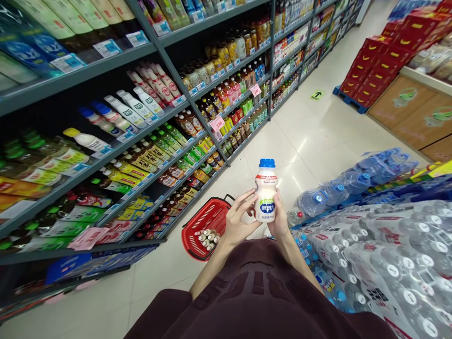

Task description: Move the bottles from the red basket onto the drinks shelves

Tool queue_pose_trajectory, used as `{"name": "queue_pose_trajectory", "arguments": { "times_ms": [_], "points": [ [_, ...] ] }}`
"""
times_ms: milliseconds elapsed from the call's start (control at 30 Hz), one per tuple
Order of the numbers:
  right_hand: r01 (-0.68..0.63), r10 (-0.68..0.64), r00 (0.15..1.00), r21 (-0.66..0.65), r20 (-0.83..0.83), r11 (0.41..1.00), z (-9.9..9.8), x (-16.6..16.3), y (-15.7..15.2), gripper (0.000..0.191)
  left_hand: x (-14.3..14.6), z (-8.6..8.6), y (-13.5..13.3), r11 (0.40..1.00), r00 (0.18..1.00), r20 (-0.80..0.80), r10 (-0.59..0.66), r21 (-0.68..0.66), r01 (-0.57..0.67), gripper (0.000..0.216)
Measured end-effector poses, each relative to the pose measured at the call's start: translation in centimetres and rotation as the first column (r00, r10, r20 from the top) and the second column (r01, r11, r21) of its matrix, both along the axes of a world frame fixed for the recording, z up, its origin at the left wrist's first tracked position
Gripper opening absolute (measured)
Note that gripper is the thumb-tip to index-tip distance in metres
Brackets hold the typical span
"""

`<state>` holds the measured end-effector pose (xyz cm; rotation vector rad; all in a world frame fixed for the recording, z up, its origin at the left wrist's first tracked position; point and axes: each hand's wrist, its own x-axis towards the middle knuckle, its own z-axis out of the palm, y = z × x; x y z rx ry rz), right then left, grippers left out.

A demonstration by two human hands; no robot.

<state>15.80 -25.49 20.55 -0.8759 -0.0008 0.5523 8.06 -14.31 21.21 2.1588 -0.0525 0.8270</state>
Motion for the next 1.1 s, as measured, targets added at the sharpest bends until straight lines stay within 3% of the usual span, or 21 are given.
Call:
{"name": "queue_pose_trajectory", "arguments": {
  "times_ms": [233,1100],
  "points": [
    [0.043,-0.037,0.991,0.044,-0.129,0.998,0.5,-0.1,0.2,0.048,-0.2,-0.2,-0.1,0.999,0.997,0.067,-0.030,0.020,0.029,0.069],
    [0.135,-0.136,0.990,-0.026,-0.043,0.991,0.7,-1.5,-0.2,0.050,-2.3,-1.1,0.0,0.962,0.996,-0.077,-0.053,0.264,0.071,0.078]
  ]
}}
